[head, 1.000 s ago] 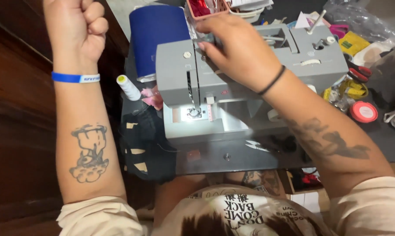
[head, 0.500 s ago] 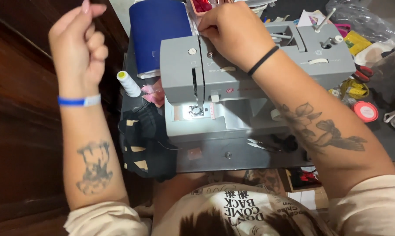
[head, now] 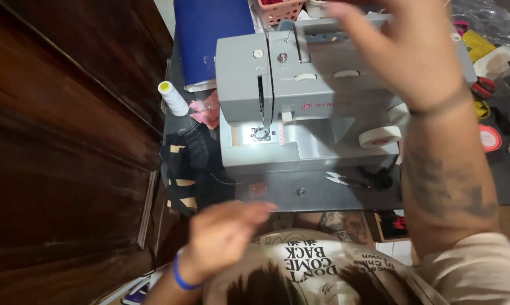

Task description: Threading a sewing machine, including preparing the bobbin and guiding the upper thread through the machine's tension and guide points.

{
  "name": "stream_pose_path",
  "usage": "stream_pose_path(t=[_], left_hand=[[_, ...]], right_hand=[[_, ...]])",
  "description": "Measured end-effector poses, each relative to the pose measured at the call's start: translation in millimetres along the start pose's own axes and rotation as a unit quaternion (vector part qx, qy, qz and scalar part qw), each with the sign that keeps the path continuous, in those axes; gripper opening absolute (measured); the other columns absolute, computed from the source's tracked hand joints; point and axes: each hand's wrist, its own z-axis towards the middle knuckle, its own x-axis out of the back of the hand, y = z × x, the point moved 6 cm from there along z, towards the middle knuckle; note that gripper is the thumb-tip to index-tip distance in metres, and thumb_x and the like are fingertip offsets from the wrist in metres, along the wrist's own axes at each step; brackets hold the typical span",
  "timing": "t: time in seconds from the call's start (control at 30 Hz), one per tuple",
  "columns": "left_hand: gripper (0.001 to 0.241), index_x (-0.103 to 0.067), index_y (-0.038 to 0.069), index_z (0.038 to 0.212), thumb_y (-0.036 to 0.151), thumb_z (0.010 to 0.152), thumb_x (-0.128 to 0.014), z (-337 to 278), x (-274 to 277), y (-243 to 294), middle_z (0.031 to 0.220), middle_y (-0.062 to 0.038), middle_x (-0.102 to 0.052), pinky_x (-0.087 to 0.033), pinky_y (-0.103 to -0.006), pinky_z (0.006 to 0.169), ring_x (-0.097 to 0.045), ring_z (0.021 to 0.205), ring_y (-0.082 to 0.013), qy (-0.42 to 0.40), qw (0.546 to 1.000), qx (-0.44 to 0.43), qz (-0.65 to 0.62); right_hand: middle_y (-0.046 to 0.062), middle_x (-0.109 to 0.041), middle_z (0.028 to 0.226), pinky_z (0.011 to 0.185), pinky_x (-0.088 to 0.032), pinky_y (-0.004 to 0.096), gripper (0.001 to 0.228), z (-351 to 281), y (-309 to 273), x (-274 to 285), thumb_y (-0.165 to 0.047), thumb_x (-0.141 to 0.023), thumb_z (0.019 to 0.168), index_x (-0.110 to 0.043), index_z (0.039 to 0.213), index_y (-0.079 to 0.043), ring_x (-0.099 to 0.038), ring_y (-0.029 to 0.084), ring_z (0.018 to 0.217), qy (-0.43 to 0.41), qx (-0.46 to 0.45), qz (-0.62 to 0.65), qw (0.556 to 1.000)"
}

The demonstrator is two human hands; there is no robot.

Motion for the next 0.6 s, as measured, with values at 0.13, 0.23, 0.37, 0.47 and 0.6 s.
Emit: stream_pose_path(t=[0.13, 0.23, 0.37, 0.47, 0.6], left_hand=[[0.023, -0.070, 0.002, 0.126, 0.005, 0.106, -0.060, -14.4, -46.3, -33.3, 0.115, -0.015, -0.079, -0.063, -0.0404, 0.082, -0.076, 0.089, -0.0299, -0.074, 0.997, 0.005, 0.018], [0.021, -0.072, -0.001, 0.122, 0.002, 0.105, -0.060, -12.3, -62.9, -71.6, 0.120, -0.018, -0.079, -0.065, -0.0427, 0.090, -0.080, 0.103, -0.0349, -0.072, 0.997, 0.027, 0.016], [0.020, -0.072, -0.001, 0.112, 0.012, 0.109, -0.058, -12.3, -88.2, -111.3, 0.108, -0.017, -0.079, -0.058, -0.0456, 0.079, -0.077, 0.095, -0.0366, -0.108, 0.990, 0.078, 0.036], [0.020, -0.070, 0.000, 0.121, 0.010, 0.109, -0.057, -18.9, -99.8, -113.4, 0.113, -0.017, -0.078, -0.063, -0.0437, 0.082, -0.077, 0.099, -0.0362, -0.124, 0.988, 0.093, 0.008], [0.022, -0.075, 0.010, 0.123, 0.016, 0.107, -0.062, -29.7, -104.3, -124.0, 0.098, -0.011, -0.080, -0.066, -0.0384, 0.069, -0.080, 0.085, -0.0314, -0.085, 0.987, 0.120, 0.060]], right_hand=[[0.029, -0.070, 0.136, 0.111, -0.057, 0.043, 0.008, -92.9, -2.0, 40.4, 0.015, -0.063, 0.136, -0.068, 0.142, 0.016, -0.071, 0.036, 0.121, 0.190, -0.075, 0.103, 0.974], [0.025, -0.061, 0.139, 0.115, -0.058, 0.041, 0.011, -164.4, 42.0, 33.3, 0.004, -0.052, 0.137, -0.057, 0.145, 0.010, -0.067, 0.034, 0.121, 0.278, -0.184, 0.169, 0.927], [0.025, -0.065, 0.132, 0.093, -0.056, 0.036, 0.007, -224.2, 63.4, 15.7, -0.001, -0.061, 0.131, -0.061, 0.131, 0.006, -0.067, 0.029, 0.102, 0.348, -0.264, 0.138, 0.889], [0.015, -0.071, 0.114, 0.110, -0.049, 0.047, 0.014, -218.5, -6.1, -15.3, 0.006, -0.069, 0.119, -0.069, 0.109, -0.003, -0.067, 0.034, 0.115, 0.315, -0.267, 0.056, 0.909], [0.018, -0.080, 0.114, 0.100, -0.057, 0.046, 0.047, -155.1, -72.4, -97.4, -0.003, -0.078, 0.094, -0.064, 0.138, 0.002, -0.076, 0.032, 0.111, 0.096, -0.230, 0.307, 0.919]])
